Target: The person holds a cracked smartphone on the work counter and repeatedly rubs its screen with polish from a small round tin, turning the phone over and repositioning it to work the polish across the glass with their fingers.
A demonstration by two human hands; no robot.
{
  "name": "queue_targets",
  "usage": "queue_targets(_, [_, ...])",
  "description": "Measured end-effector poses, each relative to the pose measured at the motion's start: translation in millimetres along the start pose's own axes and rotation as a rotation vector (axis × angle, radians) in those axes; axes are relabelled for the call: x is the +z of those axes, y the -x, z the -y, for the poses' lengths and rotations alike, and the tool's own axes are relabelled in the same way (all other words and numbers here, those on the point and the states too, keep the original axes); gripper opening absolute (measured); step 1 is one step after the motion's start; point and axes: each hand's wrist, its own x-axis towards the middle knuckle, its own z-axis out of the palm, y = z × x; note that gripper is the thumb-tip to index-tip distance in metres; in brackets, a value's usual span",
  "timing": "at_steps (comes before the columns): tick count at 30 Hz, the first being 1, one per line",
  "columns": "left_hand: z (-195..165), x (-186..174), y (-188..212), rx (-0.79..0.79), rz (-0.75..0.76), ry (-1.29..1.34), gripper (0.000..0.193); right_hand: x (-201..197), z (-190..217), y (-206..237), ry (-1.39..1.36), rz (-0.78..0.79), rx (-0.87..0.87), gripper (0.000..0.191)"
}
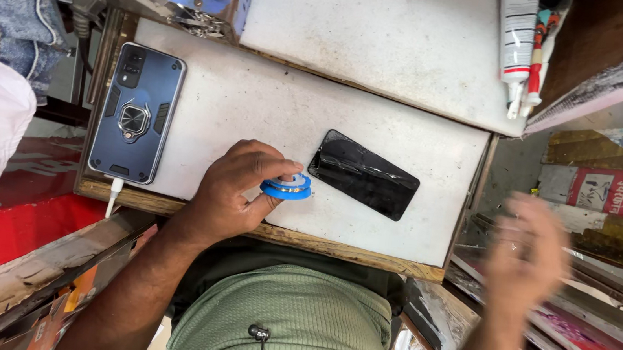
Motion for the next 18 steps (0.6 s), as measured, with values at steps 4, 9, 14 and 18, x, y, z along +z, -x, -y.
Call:
queue_targets(4, [-10.0, 2.9, -2.2, 0.059, 0.024, -0.014, 0.042, 64.4, 91.3, -16.2, -0.372, 0.387, -0.265, 0.029])
queue_targets(9, [-17.8, 1.6, 1.4, 0.094, 0.006, -0.063, 0.043, 76.1, 134.3, -55.7, -0.441, 0.493, -0.483, 0.032])
queue_targets(14, [-21.7, 1.8, 4.2, 0.089, -0.019, -0.064, 0.045, 78.3, 139.4, -65.7, -0.412, 0.523, -0.523, 0.026])
queue_targets(18, [-20.6, 4.7, 1.1, 0.095, -0.008, -0.061, 0.045, 76.9, 133.0, -59.0, -0.374, 0.511, -0.482, 0.022])
